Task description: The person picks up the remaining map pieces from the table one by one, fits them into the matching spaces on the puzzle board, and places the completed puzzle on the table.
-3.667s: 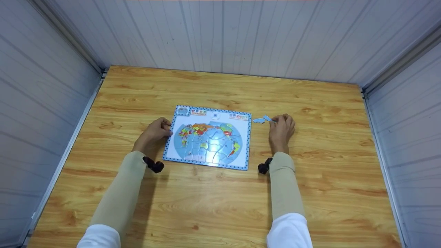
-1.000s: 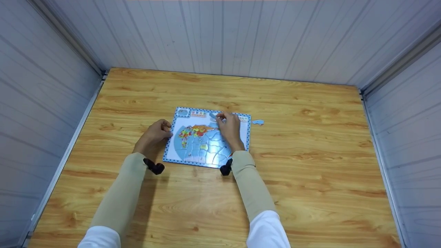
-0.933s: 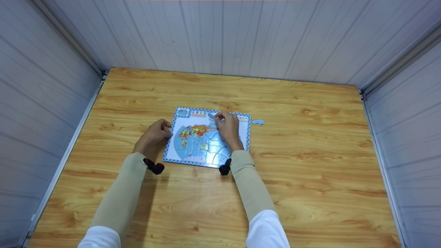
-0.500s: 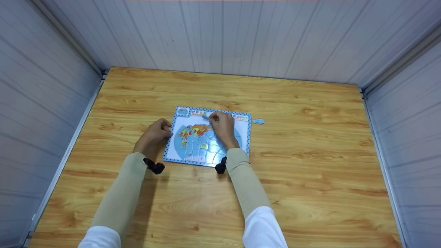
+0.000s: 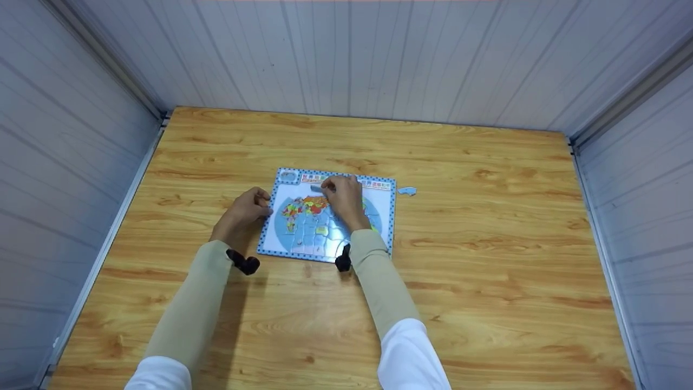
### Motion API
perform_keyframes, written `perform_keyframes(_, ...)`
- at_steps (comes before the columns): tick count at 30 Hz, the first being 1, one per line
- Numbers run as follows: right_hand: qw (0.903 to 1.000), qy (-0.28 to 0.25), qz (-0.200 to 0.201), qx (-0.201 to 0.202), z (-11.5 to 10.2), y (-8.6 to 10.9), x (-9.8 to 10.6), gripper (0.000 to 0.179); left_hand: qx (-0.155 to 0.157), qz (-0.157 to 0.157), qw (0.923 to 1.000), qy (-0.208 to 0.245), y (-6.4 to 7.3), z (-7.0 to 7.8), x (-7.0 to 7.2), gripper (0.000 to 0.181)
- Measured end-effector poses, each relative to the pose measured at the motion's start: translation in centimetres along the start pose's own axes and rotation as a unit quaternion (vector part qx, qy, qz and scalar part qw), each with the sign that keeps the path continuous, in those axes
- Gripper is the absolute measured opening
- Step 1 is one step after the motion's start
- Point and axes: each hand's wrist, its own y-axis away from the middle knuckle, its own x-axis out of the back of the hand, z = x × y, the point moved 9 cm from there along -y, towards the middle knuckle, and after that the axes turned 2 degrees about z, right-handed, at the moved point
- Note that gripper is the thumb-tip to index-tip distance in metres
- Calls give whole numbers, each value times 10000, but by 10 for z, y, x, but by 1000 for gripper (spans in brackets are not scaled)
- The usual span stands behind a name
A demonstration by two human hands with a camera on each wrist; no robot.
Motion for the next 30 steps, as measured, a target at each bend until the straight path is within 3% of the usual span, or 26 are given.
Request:
perform_keyframes(8,9999,39,-79,126,-2,-2,-4,12,-361,148,9992,-17,-1,3,0,26)
perform_keyframes(16,9997,203,-110,84,-1,1,-6,14,-149,108,9997,132,0,0,0,26)
perform_keyframes(30,9986,419,-155,287,-2,3,-7,16,-137,63,9999,83,0,0,0,26)
